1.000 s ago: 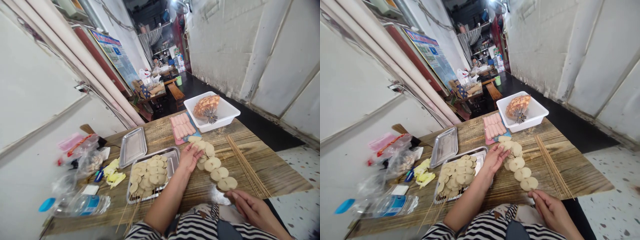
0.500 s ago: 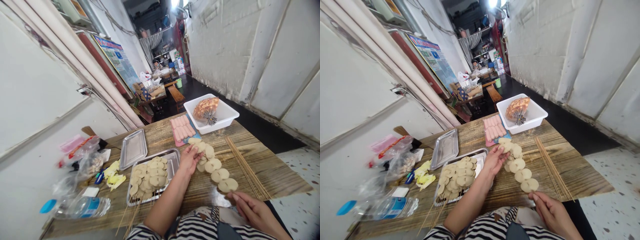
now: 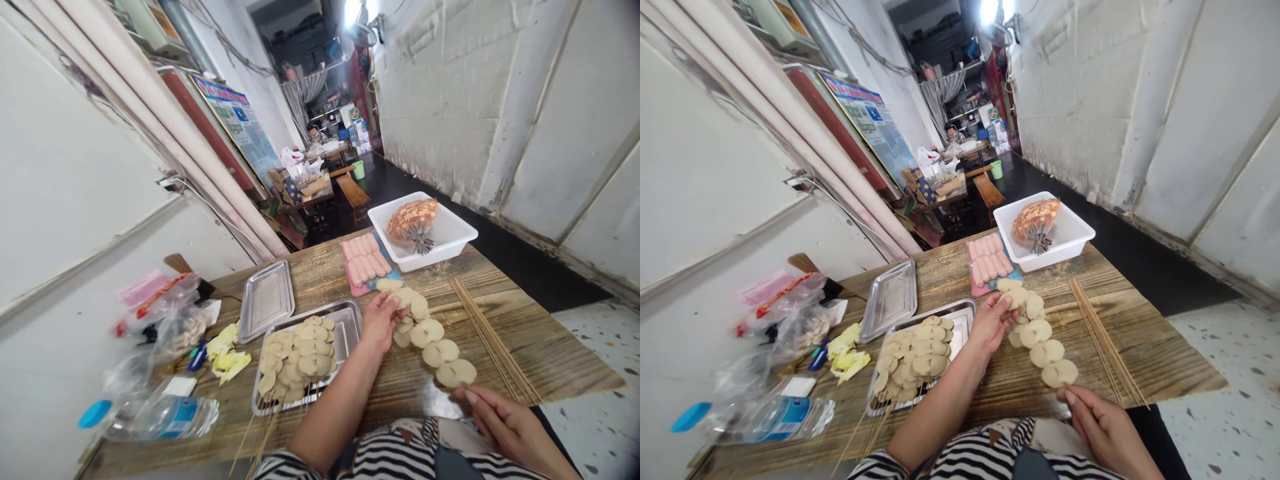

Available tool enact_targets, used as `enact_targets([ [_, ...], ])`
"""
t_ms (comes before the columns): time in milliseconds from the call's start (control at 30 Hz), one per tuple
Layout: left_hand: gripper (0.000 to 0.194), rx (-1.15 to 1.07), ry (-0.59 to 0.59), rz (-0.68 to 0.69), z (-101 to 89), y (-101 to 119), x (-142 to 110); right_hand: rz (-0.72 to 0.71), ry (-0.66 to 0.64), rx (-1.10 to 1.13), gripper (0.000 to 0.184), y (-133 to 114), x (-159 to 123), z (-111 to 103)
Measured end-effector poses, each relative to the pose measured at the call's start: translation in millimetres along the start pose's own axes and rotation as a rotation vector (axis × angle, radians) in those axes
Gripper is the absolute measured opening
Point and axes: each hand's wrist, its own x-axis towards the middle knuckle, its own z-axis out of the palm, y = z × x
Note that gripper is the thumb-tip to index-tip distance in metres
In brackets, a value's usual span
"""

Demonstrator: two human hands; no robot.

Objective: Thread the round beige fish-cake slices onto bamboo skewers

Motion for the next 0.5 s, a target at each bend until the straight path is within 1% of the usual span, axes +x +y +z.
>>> enact_targets([
  [100,0.032,0.037,0.0,0.018,0.2,-0.3,0.1,-0.028,0.008,0.01,0.039,1.1,0.9,-1.2],
  [233,0.035,0.045,-0.018,0.009,-0.1,-2.3,0.4,-0.022,0.023,-0.002,0.041,2.6,2.1,-0.7],
  [400,0.03,0.041,-0.018,-0.014,0.6,-2.5,0.5,-0.01,0.037,0.009,0.043,2.9,2.2,0.6],
  [500,0.028,0.024,-0.009,-0.033,1.0,-0.5,0.4,-0.006,0.049,0.052,0.04,1.6,1.7,0.1],
])
